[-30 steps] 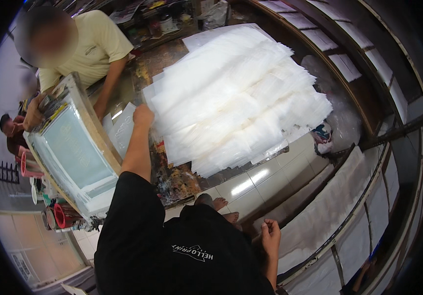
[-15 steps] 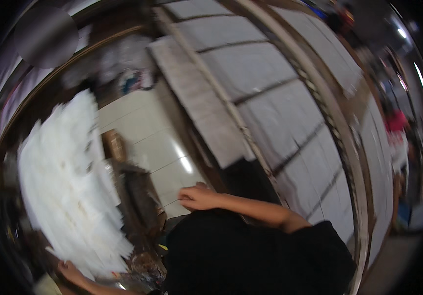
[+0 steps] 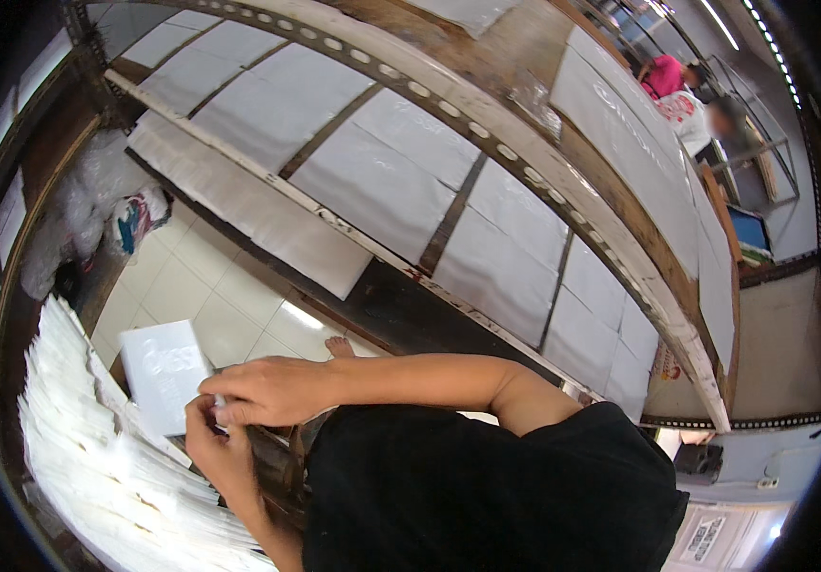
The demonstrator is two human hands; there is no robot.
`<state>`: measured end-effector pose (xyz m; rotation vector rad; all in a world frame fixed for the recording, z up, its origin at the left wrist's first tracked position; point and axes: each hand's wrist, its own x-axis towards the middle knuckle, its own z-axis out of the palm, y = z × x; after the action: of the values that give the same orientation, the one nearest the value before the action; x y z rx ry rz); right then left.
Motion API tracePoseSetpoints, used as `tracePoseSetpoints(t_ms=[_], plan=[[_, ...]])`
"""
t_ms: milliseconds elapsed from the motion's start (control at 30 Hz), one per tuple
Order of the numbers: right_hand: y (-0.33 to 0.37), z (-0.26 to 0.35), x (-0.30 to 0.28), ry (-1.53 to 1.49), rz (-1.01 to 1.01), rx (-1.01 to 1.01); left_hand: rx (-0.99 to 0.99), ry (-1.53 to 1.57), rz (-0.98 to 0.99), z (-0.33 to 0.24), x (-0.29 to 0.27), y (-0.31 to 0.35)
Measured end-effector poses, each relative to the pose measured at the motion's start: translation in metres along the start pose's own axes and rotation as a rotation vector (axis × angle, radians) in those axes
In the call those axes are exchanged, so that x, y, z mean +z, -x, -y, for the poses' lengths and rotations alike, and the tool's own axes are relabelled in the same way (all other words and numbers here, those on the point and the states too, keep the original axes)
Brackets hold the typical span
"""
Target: The person repeatedly picks up white sheets of paper from a table and places them onto a multi-tiered wooden drying rack. The person handles the sheets one at a time, arranging them flat on the rack surfaces.
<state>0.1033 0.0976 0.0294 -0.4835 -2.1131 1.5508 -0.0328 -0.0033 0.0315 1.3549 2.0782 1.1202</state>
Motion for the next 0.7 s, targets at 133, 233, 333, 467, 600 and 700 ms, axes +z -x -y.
tracePoseSetpoints(t_ms=[133,233,333,467,600,700], plan=[[0.017,-0.015,-0.022,0.028,-0.074,0.099,0.076,-0.048,0.155,-0.006,0.028,0.002],[0.032,-0.018,-0.049,0.128,-0.123,0.13,0.133,0.043,0.216,-0.025,0.04,0.003],[0.047,-0.019,-0.101,0.223,-0.153,0.219,0.264,0.077,0.135,-0.033,0.042,-0.002],[0.111,-0.035,-0.211,0.349,-0.504,0.301,0.248,0.048,0.022,-0.007,0.051,-0.001],[0.222,-0.024,-0.332,0.263,-0.994,0.586,0.015,-0.026,0.098,0.062,0.082,0.011],[0.317,-0.038,-0.399,0.227,-1.277,0.614,-0.03,-0.229,0.234,0.126,0.11,0.039]])
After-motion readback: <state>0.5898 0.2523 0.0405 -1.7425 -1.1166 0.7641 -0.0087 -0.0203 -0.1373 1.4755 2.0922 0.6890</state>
